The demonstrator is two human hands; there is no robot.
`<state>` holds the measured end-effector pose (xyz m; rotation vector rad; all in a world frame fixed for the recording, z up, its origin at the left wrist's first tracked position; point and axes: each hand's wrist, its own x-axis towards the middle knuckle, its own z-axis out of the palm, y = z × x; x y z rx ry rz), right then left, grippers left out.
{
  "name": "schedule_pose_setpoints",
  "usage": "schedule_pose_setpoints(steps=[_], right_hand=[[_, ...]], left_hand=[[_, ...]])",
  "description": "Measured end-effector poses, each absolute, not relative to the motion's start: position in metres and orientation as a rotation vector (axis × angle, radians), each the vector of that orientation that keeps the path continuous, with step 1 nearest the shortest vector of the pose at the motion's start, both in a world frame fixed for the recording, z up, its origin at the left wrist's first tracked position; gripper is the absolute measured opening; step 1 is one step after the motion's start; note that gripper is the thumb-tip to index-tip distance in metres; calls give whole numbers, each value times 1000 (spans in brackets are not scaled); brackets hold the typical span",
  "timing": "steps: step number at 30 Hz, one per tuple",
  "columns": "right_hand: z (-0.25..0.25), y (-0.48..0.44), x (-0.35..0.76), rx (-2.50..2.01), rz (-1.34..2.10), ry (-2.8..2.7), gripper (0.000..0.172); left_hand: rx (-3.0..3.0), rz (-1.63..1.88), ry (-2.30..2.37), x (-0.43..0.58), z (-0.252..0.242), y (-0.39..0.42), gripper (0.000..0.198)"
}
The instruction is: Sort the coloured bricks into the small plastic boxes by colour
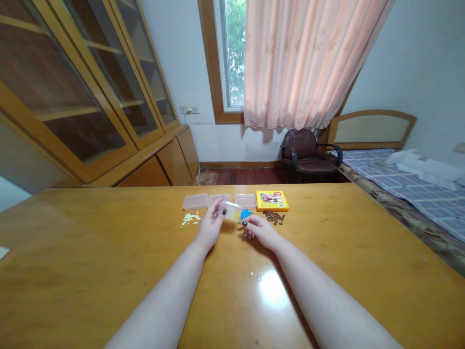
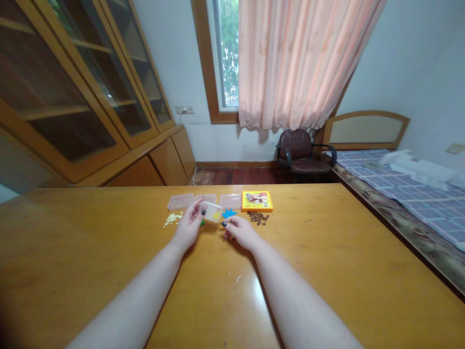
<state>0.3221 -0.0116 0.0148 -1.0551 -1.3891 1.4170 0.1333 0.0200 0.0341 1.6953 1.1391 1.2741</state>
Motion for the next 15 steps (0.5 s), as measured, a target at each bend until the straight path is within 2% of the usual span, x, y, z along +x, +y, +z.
schedule_pose_setpoints(steps=[3,6,9,15], right_hand=[[12,-11,322,-1079,1406,-1366,21],[9,-10,322,-1082,1395,-1368,21],[7,-9,322,-1092,1401,-1372,22],[7,-9,323,-1091,1411,-1379,24]], left_hand=[[1431,1561,1426,100,45,39,45],[1217,1653,1739,56,53,55,46],[1218,1572,2038,16,51,62,43],[1252,1199,2427,-24,28,65,41]])
